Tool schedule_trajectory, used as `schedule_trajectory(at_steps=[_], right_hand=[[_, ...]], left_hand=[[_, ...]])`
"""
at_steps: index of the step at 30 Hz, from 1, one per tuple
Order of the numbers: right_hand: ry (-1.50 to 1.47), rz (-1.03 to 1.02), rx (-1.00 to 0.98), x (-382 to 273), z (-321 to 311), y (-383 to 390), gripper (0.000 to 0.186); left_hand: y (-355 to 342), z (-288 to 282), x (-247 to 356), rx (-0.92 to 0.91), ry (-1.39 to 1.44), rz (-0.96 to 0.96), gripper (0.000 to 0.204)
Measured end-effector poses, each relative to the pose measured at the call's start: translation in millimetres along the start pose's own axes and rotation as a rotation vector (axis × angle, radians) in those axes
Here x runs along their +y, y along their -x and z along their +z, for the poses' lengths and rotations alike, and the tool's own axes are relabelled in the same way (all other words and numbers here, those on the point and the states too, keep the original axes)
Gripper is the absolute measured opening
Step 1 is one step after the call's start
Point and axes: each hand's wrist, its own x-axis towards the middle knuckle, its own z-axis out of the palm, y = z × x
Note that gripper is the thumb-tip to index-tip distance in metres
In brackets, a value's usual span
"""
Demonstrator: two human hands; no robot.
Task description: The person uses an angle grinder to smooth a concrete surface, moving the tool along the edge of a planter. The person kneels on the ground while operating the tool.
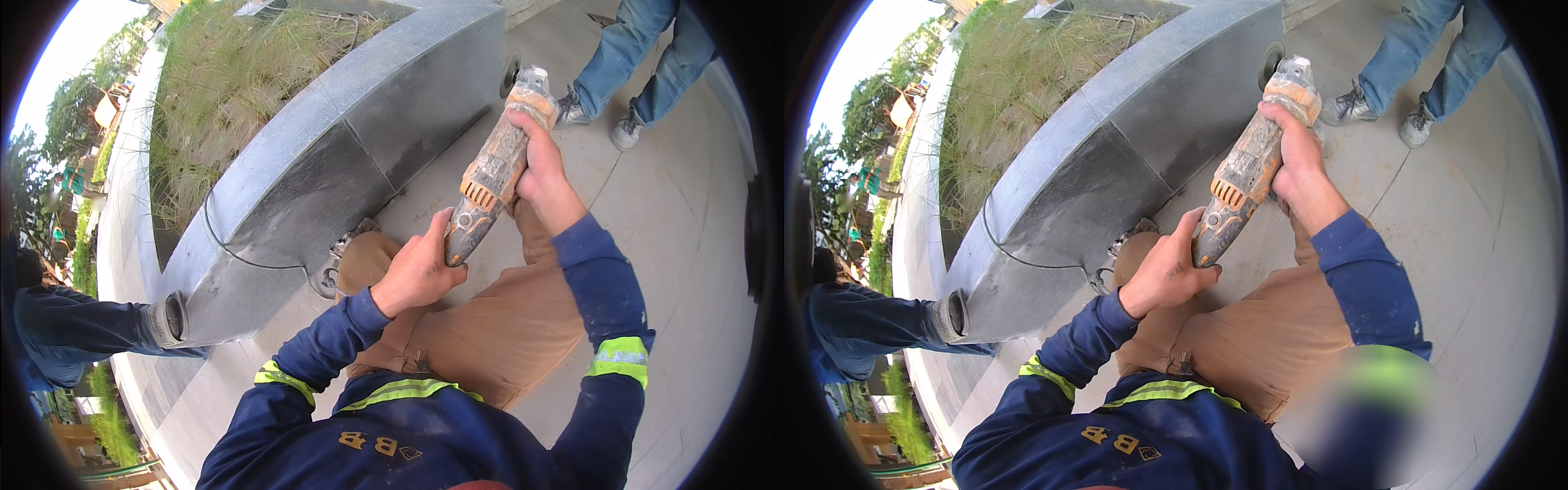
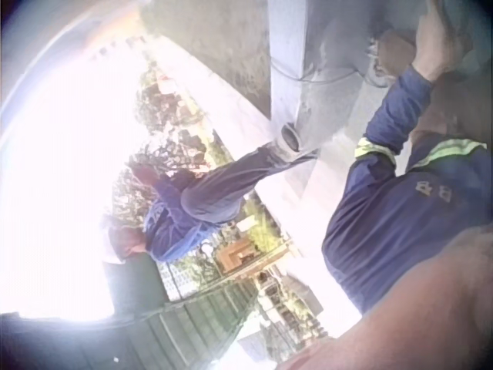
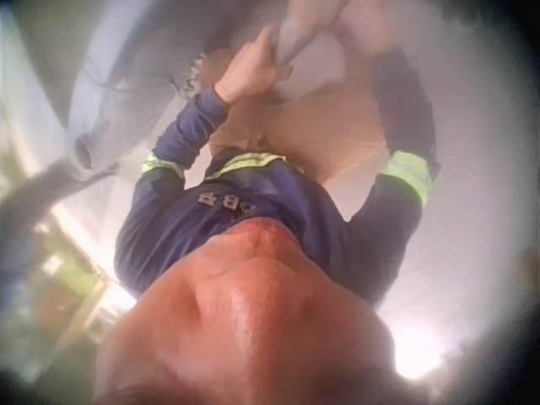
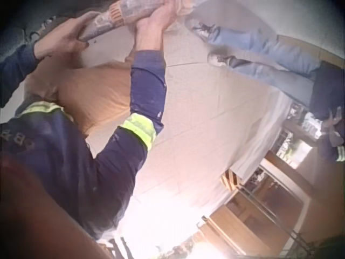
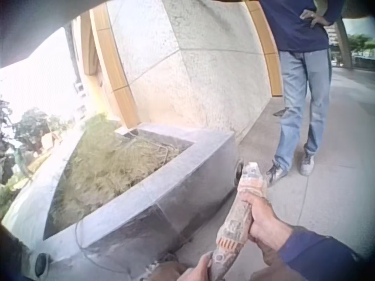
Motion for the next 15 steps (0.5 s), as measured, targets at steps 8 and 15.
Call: schedule_trajectory(at_steps=[8,15], right_hand=[[-0.166,0.073,0.063,147.9,-40.6,-8.2,0.042],[-0.137,0.271,0.110,212.1,-68.3,-19.3,0.045]], left_hand=[[35.5,38.1,-86.4,0.028,-0.154,-0.235,0.087],[49.8,57.4,-120.9,0.013,-0.114,-0.353,0.086]])
